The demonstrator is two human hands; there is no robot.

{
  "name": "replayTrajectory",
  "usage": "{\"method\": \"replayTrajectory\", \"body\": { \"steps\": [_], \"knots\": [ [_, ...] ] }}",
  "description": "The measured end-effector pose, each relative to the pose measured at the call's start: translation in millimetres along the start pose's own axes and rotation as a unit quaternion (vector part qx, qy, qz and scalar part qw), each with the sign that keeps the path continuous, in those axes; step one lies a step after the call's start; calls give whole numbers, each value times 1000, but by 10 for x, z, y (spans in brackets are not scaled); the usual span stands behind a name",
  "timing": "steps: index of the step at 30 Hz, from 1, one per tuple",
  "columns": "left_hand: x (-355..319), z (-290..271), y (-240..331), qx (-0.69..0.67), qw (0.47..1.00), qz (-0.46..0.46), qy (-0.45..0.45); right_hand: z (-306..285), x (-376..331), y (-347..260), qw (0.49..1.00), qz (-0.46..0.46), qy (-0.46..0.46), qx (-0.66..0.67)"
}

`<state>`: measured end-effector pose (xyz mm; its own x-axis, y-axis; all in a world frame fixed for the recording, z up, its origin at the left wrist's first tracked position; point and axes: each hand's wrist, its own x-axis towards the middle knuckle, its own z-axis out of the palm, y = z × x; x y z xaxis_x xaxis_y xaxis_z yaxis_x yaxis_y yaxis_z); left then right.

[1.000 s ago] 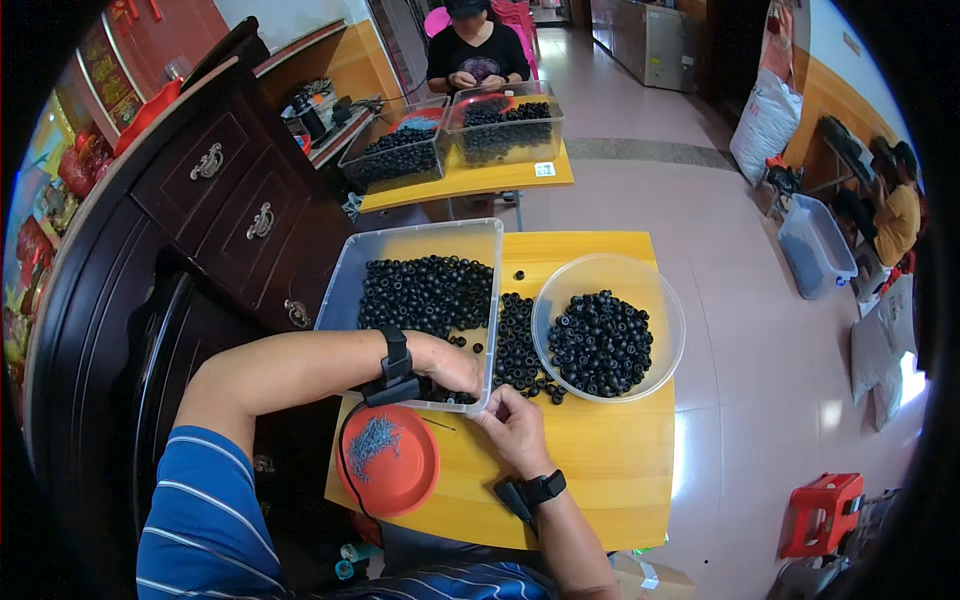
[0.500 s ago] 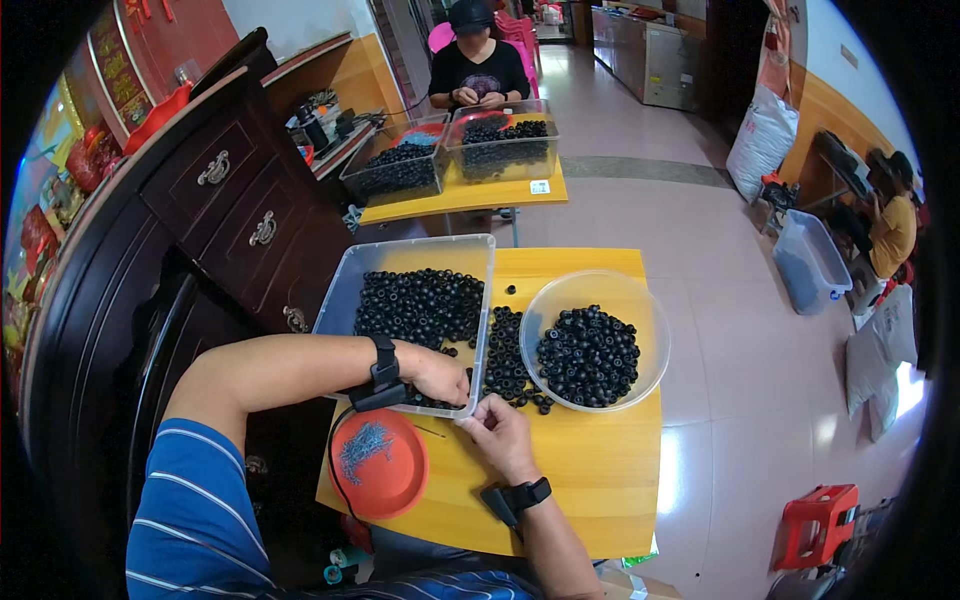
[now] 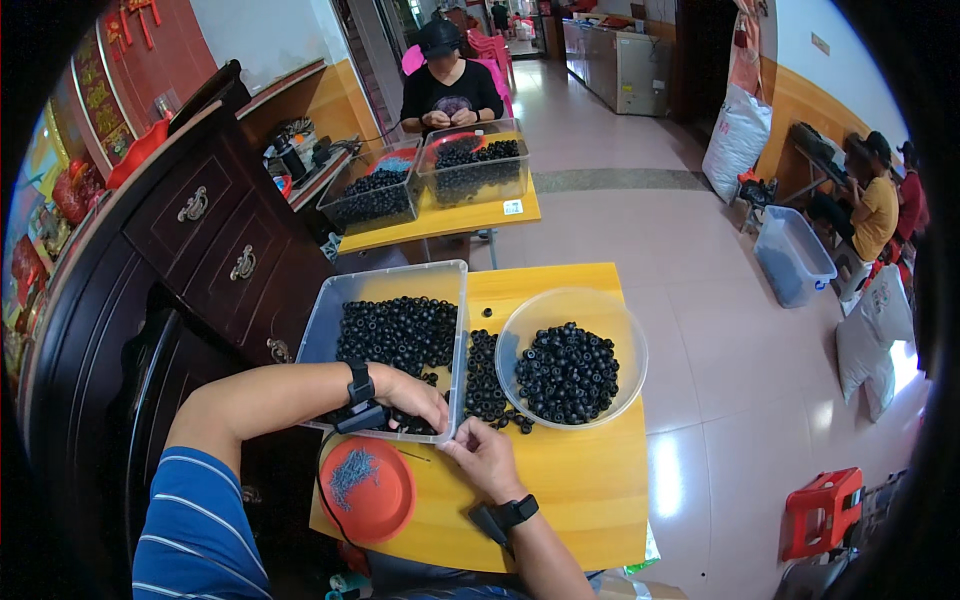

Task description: Assembling small plastic components by inserting blue plastic pieces into black plastic circular parts.

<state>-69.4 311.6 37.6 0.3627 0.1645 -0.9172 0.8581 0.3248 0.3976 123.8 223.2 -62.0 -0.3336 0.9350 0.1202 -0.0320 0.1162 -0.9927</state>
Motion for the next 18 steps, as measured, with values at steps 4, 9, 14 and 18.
{"method": "replayTrajectory", "body": {
  "steps": [4, 9, 14, 18],
  "knots": [
    [7, 57, 91, 100, 992, 22, 74, -5, 13, -19, 1000, 5, -3, 0],
    [23, 40, 129, 149, 986, 26, 77, -6, 16, -38, 1000, 7, -3, 2],
    [-214, -82, 227, 10, 998, 33, 53, -14, -10, -33, 1000, 18, 2, 10],
    [-502, -167, 157, -91, 985, 92, 115, -17, -8, -68, 1000, 26, -6, 4]
  ]
}}
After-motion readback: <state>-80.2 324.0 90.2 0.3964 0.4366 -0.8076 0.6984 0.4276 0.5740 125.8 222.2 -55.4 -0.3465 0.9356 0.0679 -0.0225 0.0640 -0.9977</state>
